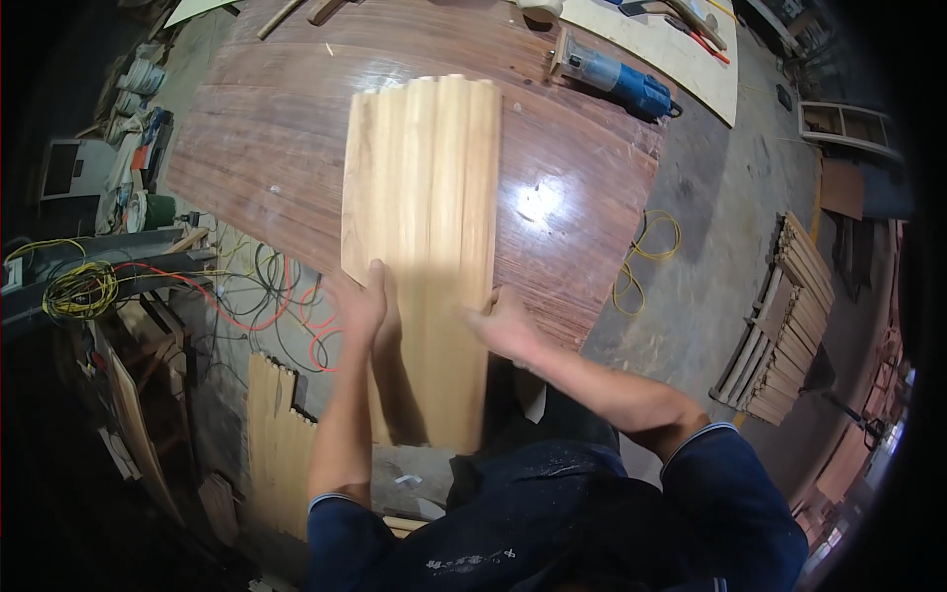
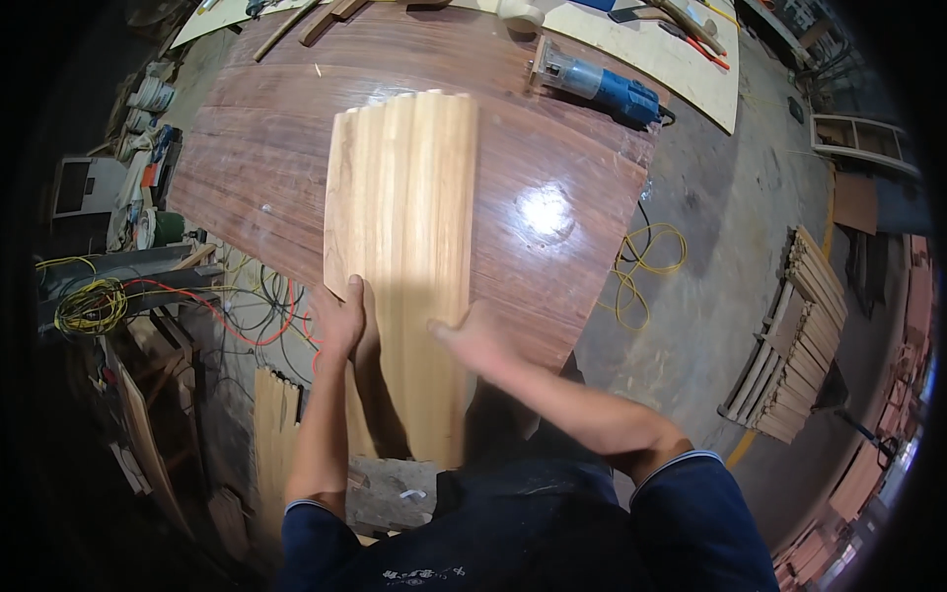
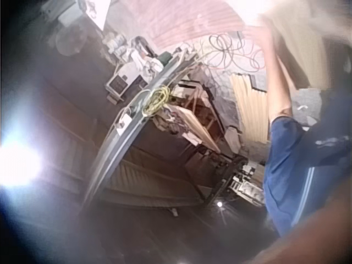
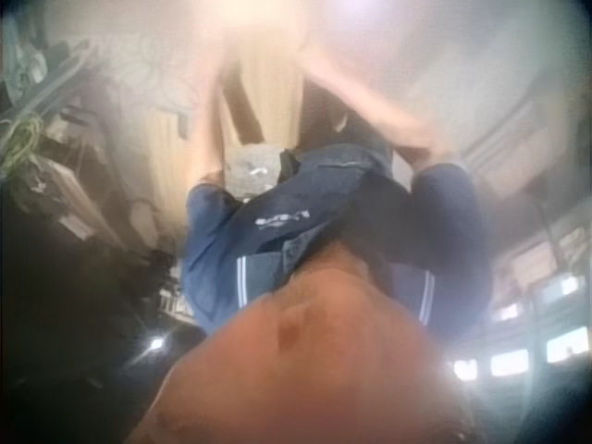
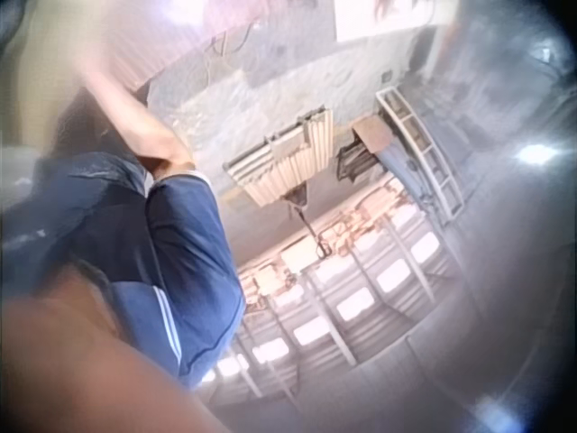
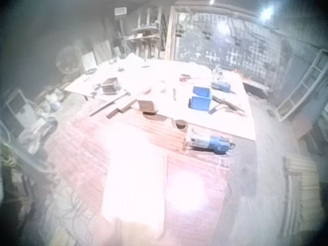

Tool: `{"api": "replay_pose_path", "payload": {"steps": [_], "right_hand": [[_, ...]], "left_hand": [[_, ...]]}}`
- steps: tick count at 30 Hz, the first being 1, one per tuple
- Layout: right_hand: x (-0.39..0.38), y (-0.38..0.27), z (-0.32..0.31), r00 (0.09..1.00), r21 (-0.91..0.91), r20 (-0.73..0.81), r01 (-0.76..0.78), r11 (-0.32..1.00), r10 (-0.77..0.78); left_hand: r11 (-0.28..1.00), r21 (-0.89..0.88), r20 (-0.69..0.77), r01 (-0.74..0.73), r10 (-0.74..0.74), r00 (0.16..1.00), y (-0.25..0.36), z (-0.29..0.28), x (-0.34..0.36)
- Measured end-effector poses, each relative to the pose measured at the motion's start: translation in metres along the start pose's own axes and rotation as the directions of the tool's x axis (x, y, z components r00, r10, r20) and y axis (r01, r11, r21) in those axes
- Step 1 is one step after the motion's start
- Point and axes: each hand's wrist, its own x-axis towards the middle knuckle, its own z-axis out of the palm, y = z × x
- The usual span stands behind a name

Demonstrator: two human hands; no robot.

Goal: The person holds and aligns wooden slats together, uses a palm router to shape the ends of the slats, and stacks them onto a pile in a workshop.

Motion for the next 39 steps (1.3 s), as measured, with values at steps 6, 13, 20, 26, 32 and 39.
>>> {"api": "replay_pose_path", "payload": {"steps": [6,13,20,26,32,39], "right_hand": [[-0.002,0.067,0.084,0.990,0.599,0.138,-0.094,0.795,0.013],[0.005,0.106,0.128,0.877,0.806,0.462,-0.477,0.351,0.132],[0.015,0.072,0.123,0.879,0.873,0.467,-0.475,0.112,0.096],[0.047,0.059,0.108,0.910,0.910,0.412,-0.414,0.036,0.042],[0.061,0.037,0.064,0.923,0.917,0.384,-0.383,0.115,0.010],[0.048,-0.002,-0.075,0.828,0.293,0.534,0.009,0.956,-0.171]], "left_hand": [[0.976,0.148,0.041,-0.160,0.156,0.987,0.025,-0.015,0.019],[0.886,0.209,0.247,-0.414,0.362,0.899,0.096,-0.009,0.038],[0.600,0.121,0.375,-0.791,0.710,0.596,0.158,0.025,0.072],[0.415,0.034,0.287,-0.909,0.867,0.407,0.208,0.055,0.096],[0.451,0.079,0.192,-0.889,0.868,0.458,0.239,0.070,0.088],[0.573,0.121,0.112,-0.810,0.803,0.585,0.218,0.074,0.058]]}}
